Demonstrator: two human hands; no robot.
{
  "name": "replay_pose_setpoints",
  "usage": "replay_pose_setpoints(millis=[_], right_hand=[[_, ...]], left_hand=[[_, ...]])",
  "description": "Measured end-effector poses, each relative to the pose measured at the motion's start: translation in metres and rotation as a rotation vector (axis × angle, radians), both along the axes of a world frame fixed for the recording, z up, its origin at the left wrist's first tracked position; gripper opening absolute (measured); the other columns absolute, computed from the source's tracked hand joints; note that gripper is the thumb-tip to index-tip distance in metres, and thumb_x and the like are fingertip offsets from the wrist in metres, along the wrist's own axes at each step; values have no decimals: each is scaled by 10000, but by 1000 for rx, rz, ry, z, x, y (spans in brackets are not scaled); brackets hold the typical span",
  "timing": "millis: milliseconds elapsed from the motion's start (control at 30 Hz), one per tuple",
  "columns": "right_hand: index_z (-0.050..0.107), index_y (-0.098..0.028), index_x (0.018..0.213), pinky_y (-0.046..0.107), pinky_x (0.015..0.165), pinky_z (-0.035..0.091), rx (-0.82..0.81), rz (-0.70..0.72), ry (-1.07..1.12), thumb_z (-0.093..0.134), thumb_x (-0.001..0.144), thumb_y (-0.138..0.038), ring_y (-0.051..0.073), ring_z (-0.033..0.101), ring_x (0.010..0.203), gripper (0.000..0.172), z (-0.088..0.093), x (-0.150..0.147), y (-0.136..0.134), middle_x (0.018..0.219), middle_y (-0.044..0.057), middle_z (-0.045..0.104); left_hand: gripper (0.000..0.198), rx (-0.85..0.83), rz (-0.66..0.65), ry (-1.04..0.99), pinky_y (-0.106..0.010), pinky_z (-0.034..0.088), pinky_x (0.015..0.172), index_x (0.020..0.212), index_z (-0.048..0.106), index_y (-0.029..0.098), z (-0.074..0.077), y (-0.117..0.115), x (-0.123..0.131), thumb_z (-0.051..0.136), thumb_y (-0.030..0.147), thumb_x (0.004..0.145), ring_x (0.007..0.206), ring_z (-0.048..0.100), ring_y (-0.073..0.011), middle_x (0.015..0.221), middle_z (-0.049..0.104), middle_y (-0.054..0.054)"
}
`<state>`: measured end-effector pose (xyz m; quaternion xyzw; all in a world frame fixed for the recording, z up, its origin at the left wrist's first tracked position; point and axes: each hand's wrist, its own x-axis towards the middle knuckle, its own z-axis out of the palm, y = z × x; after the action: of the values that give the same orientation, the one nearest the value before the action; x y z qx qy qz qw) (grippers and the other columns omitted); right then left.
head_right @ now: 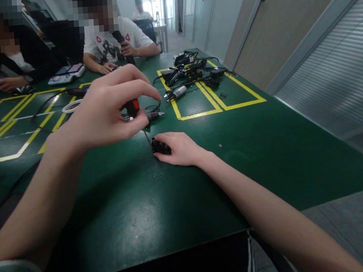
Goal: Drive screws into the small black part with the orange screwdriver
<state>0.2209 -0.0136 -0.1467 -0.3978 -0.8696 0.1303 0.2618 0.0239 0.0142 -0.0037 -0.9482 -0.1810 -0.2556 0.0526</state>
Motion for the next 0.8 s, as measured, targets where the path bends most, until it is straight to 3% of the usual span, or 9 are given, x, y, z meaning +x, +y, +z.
replay_pose_setpoints(millis=[233, 400, 633, 800], right_hand=[[680, -154, 1091, 349, 780, 516, -6, 1, -1, 655, 920, -352, 252, 713, 893, 262, 1, 0, 0, 1015, 122, 776], [670, -172, 1058, 323, 739, 492, -11, 2, 6, 652, 919, -358, 224, 688, 834, 233, 2, 0, -1, 976, 97, 771], [683, -162, 1101, 343, 791, 513, -8, -2, -3, 654, 924, -370, 242, 711, 903, 275, 1, 1, 0, 1034, 117, 781], [680, -152, 1093, 332, 756, 502, -2, 0, -1, 649, 923, -360, 231, 699, 856, 271, 0, 1, 0, 1001, 113, 778]], left_hand=[[305, -24, 1, 7, -382, 497, 670, 1129, 700, 200, -2, 1, 0, 526, 160, 882, 811, 659, -219, 1080, 698, -121], [359, -38, 1, 4, -437, 522, 727, 1115, 720, 247, 0, 0, 0, 531, 154, 823, 876, 669, -268, 1031, 697, -115], [292, -41, 10, -16, -391, 519, 727, 1137, 701, 215, -2, 2, 1, 530, 186, 902, 883, 669, -238, 1067, 691, -116], [311, -35, 2, 1, -407, 511, 737, 1093, 713, 232, 0, 1, 1, 537, 151, 850, 896, 678, -259, 1013, 683, -109]])
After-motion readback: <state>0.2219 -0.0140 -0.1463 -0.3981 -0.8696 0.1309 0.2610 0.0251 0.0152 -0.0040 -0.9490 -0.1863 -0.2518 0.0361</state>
